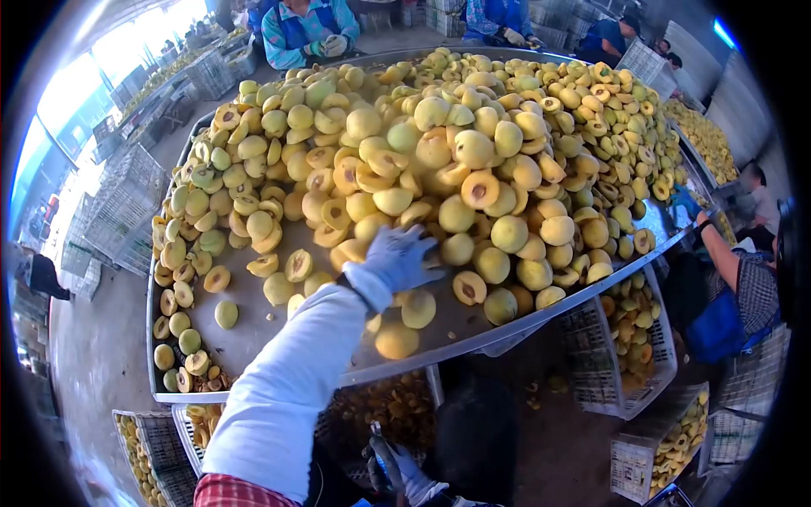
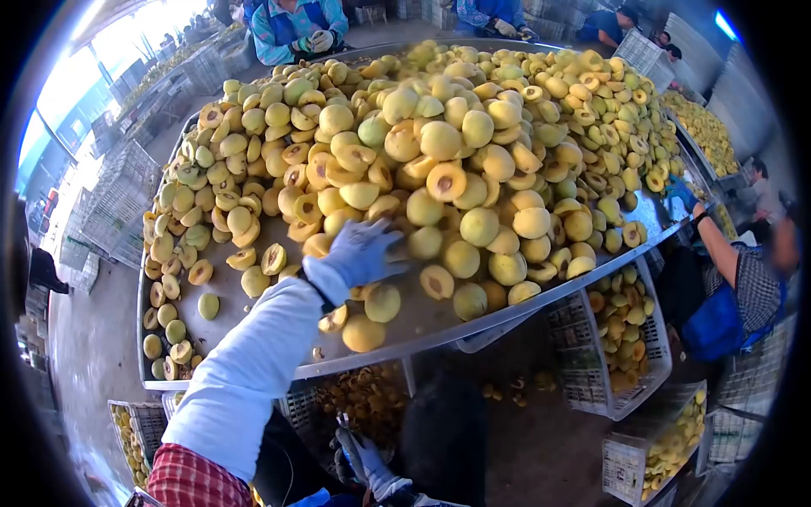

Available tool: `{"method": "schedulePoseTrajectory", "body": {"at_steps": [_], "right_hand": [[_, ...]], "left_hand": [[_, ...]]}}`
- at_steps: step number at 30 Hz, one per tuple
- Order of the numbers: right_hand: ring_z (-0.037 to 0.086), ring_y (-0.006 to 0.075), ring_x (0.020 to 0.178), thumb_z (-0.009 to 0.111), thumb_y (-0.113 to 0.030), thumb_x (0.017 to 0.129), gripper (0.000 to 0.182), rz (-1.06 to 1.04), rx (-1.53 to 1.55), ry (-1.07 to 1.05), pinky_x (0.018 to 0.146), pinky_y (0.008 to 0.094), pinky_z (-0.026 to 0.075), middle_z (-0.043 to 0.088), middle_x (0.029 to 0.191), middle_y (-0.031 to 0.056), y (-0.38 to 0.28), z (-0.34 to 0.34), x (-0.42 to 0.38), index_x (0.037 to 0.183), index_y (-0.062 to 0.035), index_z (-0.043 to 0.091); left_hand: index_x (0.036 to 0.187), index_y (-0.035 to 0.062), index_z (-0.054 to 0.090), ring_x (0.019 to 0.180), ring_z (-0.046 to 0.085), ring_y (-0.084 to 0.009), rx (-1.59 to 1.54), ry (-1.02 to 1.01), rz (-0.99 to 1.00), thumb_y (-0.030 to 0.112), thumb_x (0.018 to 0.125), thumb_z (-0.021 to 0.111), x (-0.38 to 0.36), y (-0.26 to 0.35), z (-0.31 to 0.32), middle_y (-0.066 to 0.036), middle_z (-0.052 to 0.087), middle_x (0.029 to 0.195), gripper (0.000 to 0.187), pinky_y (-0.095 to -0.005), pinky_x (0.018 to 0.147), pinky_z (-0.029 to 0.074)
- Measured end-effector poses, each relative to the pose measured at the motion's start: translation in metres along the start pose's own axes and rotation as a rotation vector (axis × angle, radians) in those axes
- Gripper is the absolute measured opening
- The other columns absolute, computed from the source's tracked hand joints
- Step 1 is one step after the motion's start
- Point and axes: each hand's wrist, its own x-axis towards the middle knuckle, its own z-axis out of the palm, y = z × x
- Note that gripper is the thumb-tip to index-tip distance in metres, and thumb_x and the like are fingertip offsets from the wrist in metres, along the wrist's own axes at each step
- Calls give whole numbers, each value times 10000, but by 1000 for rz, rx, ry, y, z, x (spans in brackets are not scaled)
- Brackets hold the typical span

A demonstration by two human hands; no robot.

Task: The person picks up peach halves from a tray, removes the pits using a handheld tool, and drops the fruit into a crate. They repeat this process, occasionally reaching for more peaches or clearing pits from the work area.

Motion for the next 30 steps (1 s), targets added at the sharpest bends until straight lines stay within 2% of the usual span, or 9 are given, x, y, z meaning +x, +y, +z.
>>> {"method": "schedulePoseTrajectory", "body": {"at_steps": [6,9,12,14,17,22,25,28,30], "right_hand": [[493,172,376,590,-412,902,342,28,24,-44,343,303,378,527,551,36,-13,-3,-22,897,-70,565],[495,172,387,588,-407,904,342,54,103,-60,349,299,376,525,562,38,-15,-6,-19,911,-67,559],[502,185,390,589,-408,902,347,72,85,-32,350,309,382,528,564,40,-16,-5,-13,918,-63,556],[504,191,390,591,-406,901,351,101,19,22,353,319,390,531,564,41,-20,0,-13,921,-58,558],[504,203,386,595,-399,898,348,57,101,-36,356,329,393,535,556,46,-3,-19,12,919,-54,560],[505,212,383,596,-393,898,343,100,171,-8,356,337,395,539,550,51,-3,-17,17,924,-53,561],[515,224,382,593,-388,901,339,143,306,-82,353,356,401,549,549,58,-2,-22,16,921,-51,563],[535,212,406,583,-394,906,345,5,-35,89,355,351,403,557,565,55,-8,-8,3,918,-50,562],[528,183,412,574,-403,911,353,51,126,5,371,310,418,570,593,50,-11,-8,-9,912,-51,562]], "left_hand": [[1206,138,578,1149,498,-272,88,-243,-175,610,789,539,-110,-57,-30,-116,562,1193,632,-414,978,366],[1160,123,589,1096,530,-283,235,-555,-259,568,793,567,-91,-40,-79,-124,579,1131,577,-398,911,416],[1211,146,575,1028,571,-281,22,22,-157,502,767,643,-15,-3,-100,-104,574,1090,573,-439,823,459],[1252,148,544,1128,490,-313,-33,467,111,513,755,654,56,5,-93,-135,523,1198,625,-448,914,418],[1338,251,456,1282,331,-360,108,499,-63,574,650,709,146,7,-60,-138,413,1333,801,-604,974,332],[1281,265,511,1236,414,-294,95,180,-48,570,682,677,154,-15,-56,-102,492,1224,692,-555,969,367],[1199,135,577,1196,447,-289,562,51,61,520,776,575,121,-35,-3,-81,529,1245,572,-488,1001,322],[1170,191,605,1182,491,-294,253,-314,-185,586,793,518,67,-36,-21,-114,569,1218,553,-460,978,363],[1262,184,532,1175,506,-298,242,-264,-149,627,799,500,30,-69,-1,-128,545,1260,642,-434,969,388]]}}
